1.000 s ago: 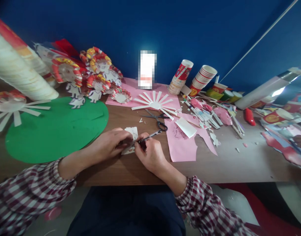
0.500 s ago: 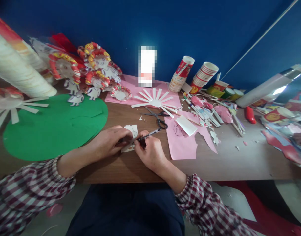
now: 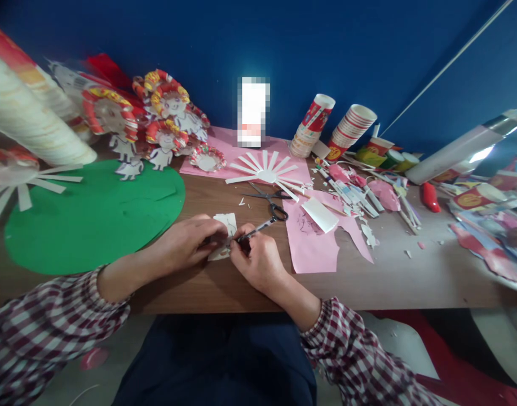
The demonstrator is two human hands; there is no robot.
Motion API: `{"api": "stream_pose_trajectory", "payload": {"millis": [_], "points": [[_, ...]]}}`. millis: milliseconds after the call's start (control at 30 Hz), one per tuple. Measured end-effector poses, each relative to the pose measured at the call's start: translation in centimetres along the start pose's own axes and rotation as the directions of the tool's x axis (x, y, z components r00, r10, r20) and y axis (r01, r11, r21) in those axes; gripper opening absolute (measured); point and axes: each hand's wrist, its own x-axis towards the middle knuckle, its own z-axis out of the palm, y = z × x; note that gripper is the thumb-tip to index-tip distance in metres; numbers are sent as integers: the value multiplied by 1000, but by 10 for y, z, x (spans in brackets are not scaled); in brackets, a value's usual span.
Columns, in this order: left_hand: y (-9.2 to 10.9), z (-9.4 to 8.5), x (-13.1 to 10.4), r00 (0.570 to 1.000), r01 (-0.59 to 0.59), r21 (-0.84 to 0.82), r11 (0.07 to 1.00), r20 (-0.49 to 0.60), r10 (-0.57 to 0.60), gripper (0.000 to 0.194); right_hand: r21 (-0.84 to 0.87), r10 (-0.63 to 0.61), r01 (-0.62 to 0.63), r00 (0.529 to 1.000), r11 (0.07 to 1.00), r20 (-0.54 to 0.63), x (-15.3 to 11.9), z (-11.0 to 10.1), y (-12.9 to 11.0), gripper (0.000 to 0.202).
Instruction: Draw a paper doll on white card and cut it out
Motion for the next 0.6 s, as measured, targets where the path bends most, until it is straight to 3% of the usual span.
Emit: {"api": "stream_pose_trajectory", "payload": {"millis": [467,600], "points": [[1,-1,0,1000,3,-1,1000,6,-3,14,11,13,-13,1000,1000,23,-1,-1,-2,4],[0,-2,1,996,-83,-8,996,13,83,15,12,7,-8,1000,1000,17,0,-1,-2,3]]}}
